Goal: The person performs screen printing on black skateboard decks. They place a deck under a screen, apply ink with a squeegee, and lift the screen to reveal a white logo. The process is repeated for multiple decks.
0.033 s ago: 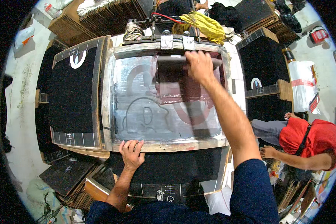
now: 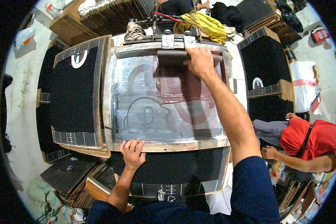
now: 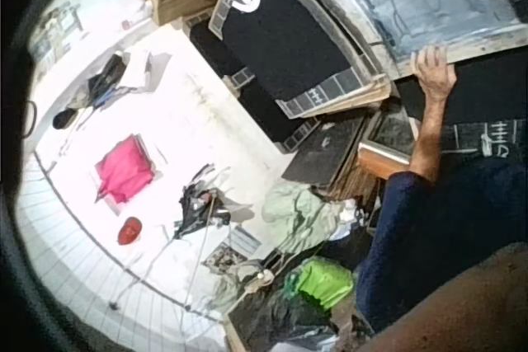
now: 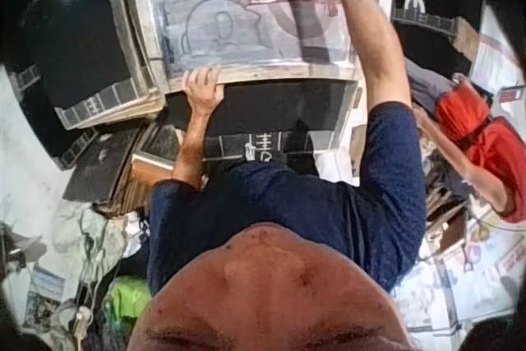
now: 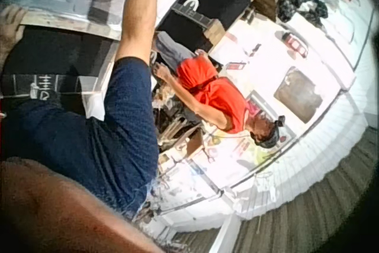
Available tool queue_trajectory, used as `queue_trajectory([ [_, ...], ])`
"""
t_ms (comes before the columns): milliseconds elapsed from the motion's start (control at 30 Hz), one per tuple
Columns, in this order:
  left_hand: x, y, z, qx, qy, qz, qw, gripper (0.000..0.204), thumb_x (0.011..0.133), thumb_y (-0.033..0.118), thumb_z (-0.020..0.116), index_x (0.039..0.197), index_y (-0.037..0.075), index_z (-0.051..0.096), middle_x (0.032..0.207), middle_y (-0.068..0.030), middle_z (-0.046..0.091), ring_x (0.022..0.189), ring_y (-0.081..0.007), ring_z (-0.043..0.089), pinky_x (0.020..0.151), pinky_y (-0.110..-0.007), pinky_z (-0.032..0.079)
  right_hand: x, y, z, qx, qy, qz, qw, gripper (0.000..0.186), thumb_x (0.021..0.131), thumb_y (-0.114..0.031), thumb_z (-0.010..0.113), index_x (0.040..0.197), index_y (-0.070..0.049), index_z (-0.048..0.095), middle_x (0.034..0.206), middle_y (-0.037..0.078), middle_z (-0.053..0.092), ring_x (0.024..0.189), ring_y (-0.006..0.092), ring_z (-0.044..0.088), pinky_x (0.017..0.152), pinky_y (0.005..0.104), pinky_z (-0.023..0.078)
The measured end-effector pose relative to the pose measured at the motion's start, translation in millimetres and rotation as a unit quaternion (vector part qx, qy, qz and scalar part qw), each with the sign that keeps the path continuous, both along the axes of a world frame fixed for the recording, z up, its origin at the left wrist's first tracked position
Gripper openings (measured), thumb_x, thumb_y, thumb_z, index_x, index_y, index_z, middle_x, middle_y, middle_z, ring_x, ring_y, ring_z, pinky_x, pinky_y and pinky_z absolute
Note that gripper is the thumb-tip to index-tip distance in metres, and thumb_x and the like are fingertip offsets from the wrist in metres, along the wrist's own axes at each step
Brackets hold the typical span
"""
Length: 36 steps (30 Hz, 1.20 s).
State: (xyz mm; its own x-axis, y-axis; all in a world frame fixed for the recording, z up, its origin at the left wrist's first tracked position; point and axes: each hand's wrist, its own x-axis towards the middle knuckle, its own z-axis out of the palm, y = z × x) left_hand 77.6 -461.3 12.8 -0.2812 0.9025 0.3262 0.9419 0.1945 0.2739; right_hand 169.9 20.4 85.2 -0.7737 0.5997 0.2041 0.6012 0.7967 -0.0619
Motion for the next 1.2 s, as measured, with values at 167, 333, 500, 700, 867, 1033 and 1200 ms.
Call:
queue_trajectory([
  [167, -2.0, 4.1, -4.7, -0.008, 0.010, 0.005, 1.000, 0.052, 0.074, 0.017, 0.074, 0.126, 0.021, 0.071, 0.121, -0.0015, 0.063, 0.123, -0.0231, 0.055, 0.115, -0.054, 0.032, -4.2, 2.4, -14.6, 0.056, 0.034, -0.023, 0.998, 0.031, 0.085, -0.020, 0.076, 0.114, -0.013, 0.068, 0.104, 0.009, 0.071, 0.104, 0.0331, 0.065, 0.087, 0.0485, 0.048],
  [333, -1.8, 3.9, -1.8, -0.010, 0.013, 0.009, 1.000, 0.049, 0.074, 0.016, 0.073, 0.123, 0.021, 0.072, 0.120, -0.0014, 0.063, 0.121, -0.0234, 0.056, 0.115, -0.054, 0.032, 35.3, -81.0, -26.4, 0.081, 0.068, -0.045, 0.993, 0.028, 0.081, -0.007, 0.069, 0.109, -0.013, 0.066, 0.102, 0.006, 0.066, 0.103, 0.0310, 0.061, 0.089, 0.0455, 0.046],
  [500, -2.0, 5.1, -2.5, -0.006, 0.023, 0.003, 1.000, 0.049, 0.074, 0.015, 0.073, 0.123, 0.021, 0.073, 0.120, -0.0013, 0.063, 0.121, -0.0232, 0.055, 0.115, -0.054, 0.032, 14.0, -33.9, -8.1, 0.066, 0.057, -0.015, 0.996, 0.037, 0.075, -0.010, 0.079, 0.108, -0.013, 0.062, 0.104, 0.006, 0.065, 0.103, 0.0304, 0.060, 0.086, 0.0463, 0.045],
  [700, -3.0, 3.1, -5.2, -0.012, 0.023, 0.001, 1.000, 0.049, 0.074, 0.014, 0.075, 0.122, 0.020, 0.073, 0.121, -0.0011, 0.063, 0.121, -0.0230, 0.056, 0.115, -0.053, 0.032, -14.0, -3.0, -22.2, 0.102, 0.097, -0.047, 0.989, 0.030, 0.081, -0.012, 0.074, 0.109, -0.013, 0.063, 0.103, 0.007, 0.066, 0.101, 0.0308, 0.062, 0.086, 0.0465, 0.045],
  [867, -4.2, 4.2, -3.9, -0.006, 0.010, -0.009, 1.000, 0.048, 0.075, 0.019, 0.076, 0.123, 0.018, 0.073, 0.123, -0.0024, 0.063, 0.123, -0.0253, 0.055, 0.116, -0.054, 0.031, 31.5, -88.7, -13.6, 0.068, 0.040, -0.060, 0.995, 0.031, 0.078, -0.006, 0.069, 0.108, -0.014, 0.065, 0.103, 0.006, 0.063, 0.103, 0.0294, 0.060, 0.085, 0.0447, 0.044],
  [1033, -4.2, 4.4, -1.8, -0.014, 0.015, -0.005, 1.000, 0.049, 0.075, 0.017, 0.077, 0.123, 0.020, 0.073, 0.122, -0.0007, 0.063, 0.122, -0.0228, 0.056, 0.115, -0.052, 0.032, 25.7, -54.7, 2.0, -0.012, -0.002, -0.016, 1.000, 0.034, 0.082, -0.015, 0.077, 0.113, -0.012, 0.064, 0.107, 0.007, 0.066, 0.106, 0.0311, 0.061, 0.087, 0.0468, 0.045],
  [1200, -3.5, 2.7, -4.7, -0.008, 0.014, -0.005, 1.000, 0.048, 0.075, 0.018, 0.076, 0.123, 0.018, 0.073, 0.122, -0.0024, 0.063, 0.122, -0.0248, 0.055, 0.116, -0.054, 0.031, -13.9, 10.7, -13.3, 0.083, 0.045, -0.041, 0.995, 0.031, 0.083, -0.015, 0.077, 0.111, -0.012, 0.063, 0.108, 0.007, 0.066, 0.104, 0.0309, 0.062, 0.086, 0.0469, 0.046],
])
